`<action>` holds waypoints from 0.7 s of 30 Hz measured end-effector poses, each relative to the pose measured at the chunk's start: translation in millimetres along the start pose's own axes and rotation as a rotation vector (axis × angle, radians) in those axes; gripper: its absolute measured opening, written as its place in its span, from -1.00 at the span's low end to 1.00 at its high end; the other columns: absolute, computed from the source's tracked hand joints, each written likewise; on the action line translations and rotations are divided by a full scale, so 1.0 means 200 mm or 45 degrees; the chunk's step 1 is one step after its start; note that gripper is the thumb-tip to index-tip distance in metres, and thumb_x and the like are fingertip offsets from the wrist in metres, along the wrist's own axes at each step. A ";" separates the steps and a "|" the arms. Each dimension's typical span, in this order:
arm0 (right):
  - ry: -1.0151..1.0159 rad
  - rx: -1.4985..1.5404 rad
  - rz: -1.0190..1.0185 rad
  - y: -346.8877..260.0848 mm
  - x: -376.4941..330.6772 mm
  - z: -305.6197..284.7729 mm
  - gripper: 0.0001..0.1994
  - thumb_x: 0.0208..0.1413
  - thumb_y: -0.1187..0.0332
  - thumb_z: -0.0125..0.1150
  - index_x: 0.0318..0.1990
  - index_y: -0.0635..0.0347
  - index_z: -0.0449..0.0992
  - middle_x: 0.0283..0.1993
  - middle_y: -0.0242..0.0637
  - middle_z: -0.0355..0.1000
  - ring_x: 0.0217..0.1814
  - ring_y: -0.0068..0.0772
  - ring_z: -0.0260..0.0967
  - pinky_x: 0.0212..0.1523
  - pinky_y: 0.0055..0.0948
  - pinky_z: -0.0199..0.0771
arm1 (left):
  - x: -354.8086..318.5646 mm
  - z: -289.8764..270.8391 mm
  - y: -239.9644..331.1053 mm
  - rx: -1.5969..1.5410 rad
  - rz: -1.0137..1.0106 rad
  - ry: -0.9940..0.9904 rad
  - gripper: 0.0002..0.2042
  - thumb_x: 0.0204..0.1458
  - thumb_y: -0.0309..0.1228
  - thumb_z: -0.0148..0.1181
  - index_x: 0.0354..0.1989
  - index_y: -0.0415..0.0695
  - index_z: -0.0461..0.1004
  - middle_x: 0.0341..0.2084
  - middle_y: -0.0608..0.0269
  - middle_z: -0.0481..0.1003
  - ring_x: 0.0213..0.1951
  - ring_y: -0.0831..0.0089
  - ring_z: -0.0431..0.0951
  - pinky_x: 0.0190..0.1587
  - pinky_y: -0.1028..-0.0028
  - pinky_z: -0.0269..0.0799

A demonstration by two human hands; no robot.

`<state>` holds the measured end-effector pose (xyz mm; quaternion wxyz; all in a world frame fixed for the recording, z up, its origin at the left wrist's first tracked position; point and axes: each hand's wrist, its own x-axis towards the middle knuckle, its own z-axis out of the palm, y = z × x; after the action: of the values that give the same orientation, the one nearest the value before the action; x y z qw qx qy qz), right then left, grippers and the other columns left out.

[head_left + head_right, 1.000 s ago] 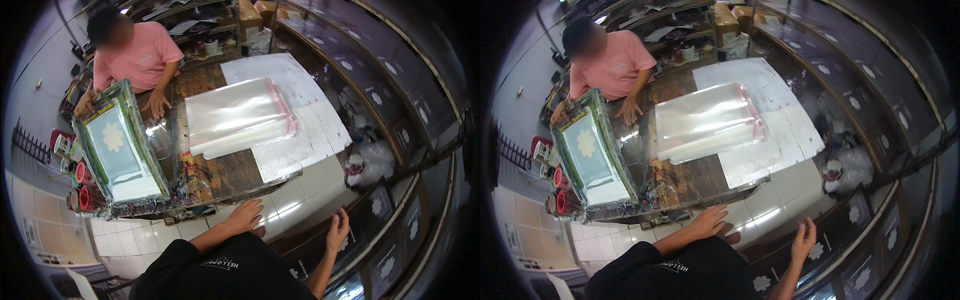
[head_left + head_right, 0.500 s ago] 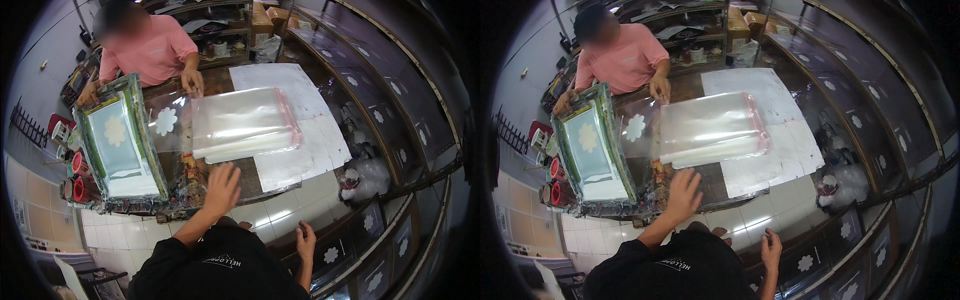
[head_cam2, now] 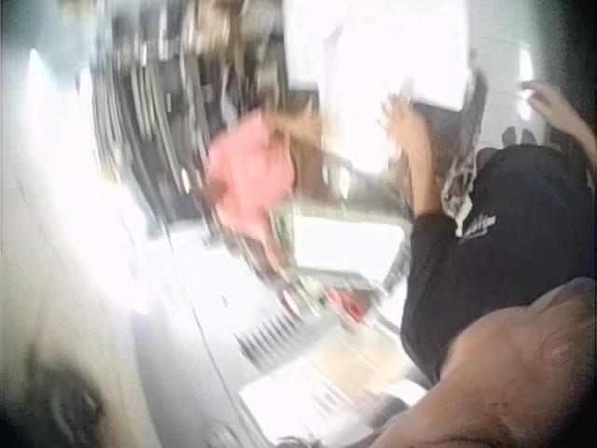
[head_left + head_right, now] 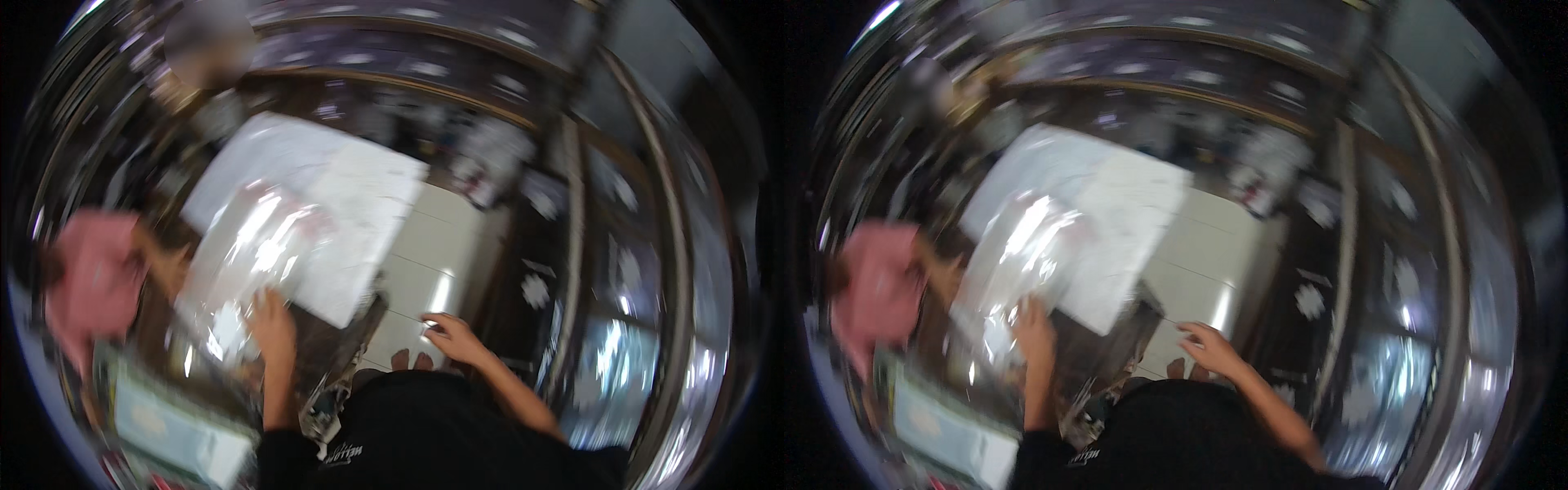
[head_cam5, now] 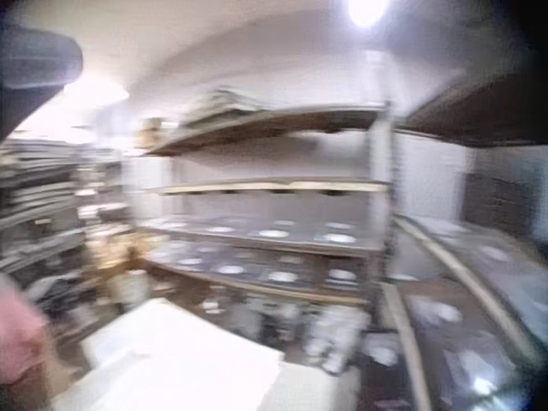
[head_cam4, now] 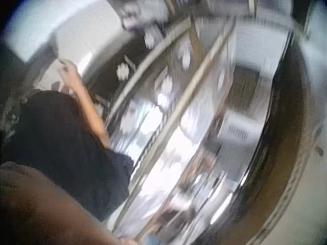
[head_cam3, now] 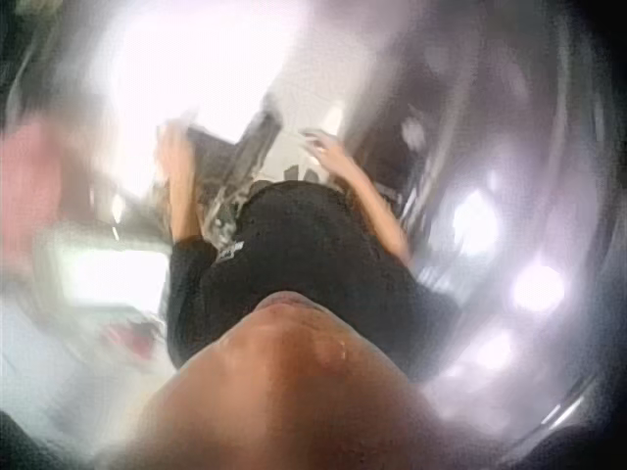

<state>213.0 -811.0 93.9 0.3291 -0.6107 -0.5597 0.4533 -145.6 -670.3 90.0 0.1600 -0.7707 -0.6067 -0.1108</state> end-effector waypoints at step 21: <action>0.425 0.604 -0.134 0.00 0.14 -0.37 -0.74 0.09 0.62 -0.03 -0.09 0.34 0.52 -0.15 -0.11 0.53 -0.12 -0.31 0.63 -0.21 -0.42 0.64 | -0.14 -0.38 0.99 -0.888 1.160 -0.228 -0.39 0.10 -0.16 0.23 0.26 -0.26 0.30 0.33 -0.22 0.20 0.35 -0.22 0.16 0.36 -0.33 -0.14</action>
<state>279.4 -776.5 116.8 0.5731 -0.5529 -0.4074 0.4471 41.6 -766.9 128.7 -0.1239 -0.9676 -0.1525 -0.1586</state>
